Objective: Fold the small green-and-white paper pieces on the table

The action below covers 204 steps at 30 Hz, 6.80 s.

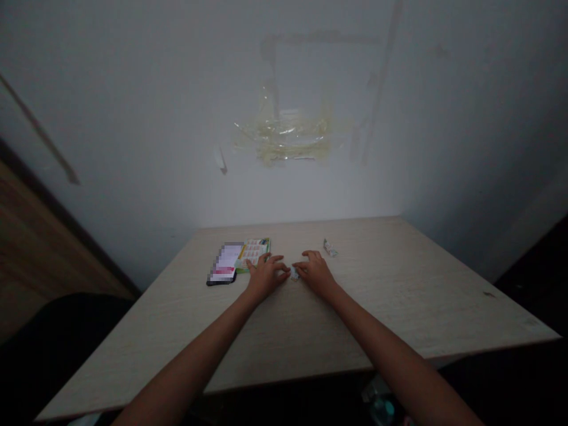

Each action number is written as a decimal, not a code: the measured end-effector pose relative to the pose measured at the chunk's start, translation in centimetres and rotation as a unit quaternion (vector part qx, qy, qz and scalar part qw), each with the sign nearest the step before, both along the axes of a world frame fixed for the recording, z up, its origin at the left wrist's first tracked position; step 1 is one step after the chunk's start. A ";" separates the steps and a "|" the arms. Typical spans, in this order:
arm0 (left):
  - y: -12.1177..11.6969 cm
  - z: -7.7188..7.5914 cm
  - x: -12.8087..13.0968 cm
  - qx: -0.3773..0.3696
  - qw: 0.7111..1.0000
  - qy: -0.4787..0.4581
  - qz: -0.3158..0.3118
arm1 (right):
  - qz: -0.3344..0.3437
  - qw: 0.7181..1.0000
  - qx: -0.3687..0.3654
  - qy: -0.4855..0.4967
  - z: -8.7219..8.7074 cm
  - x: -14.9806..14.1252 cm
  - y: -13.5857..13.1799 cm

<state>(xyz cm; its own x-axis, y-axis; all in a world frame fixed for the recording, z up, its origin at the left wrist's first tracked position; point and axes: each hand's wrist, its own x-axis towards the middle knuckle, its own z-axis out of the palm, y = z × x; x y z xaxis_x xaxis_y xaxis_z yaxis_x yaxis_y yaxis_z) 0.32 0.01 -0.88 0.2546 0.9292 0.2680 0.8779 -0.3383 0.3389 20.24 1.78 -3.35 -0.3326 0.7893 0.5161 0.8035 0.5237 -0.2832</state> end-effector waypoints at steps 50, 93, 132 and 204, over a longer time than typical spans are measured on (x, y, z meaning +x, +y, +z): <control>-0.3 0.0 0.0 -0.005 1.000 0.011 0.005 | 0.055 0.997 -0.003 0.051 0.3 1.2 0.0; -0.3 -0.4 -0.1 0.025 1.000 0.003 0.002 | 0.022 0.999 -0.005 0.024 0.2 0.8 0.0; -0.4 -0.1 -0.1 0.016 1.000 0.004 0.013 | 0.069 0.997 -0.042 0.022 -0.1 1.8 0.1; -0.6 0.0 -0.4 0.021 1.000 0.000 -0.005 | 0.047 0.996 -0.043 0.057 0.6 0.7 -0.2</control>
<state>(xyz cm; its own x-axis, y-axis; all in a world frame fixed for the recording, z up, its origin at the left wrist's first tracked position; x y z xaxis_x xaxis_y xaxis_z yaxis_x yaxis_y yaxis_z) -0.05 -0.57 -0.89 0.2631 0.9145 0.3074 0.8745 -0.3606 0.3243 20.93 1.61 -2.70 -0.3514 0.8003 0.4858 0.7119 0.5654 -0.4166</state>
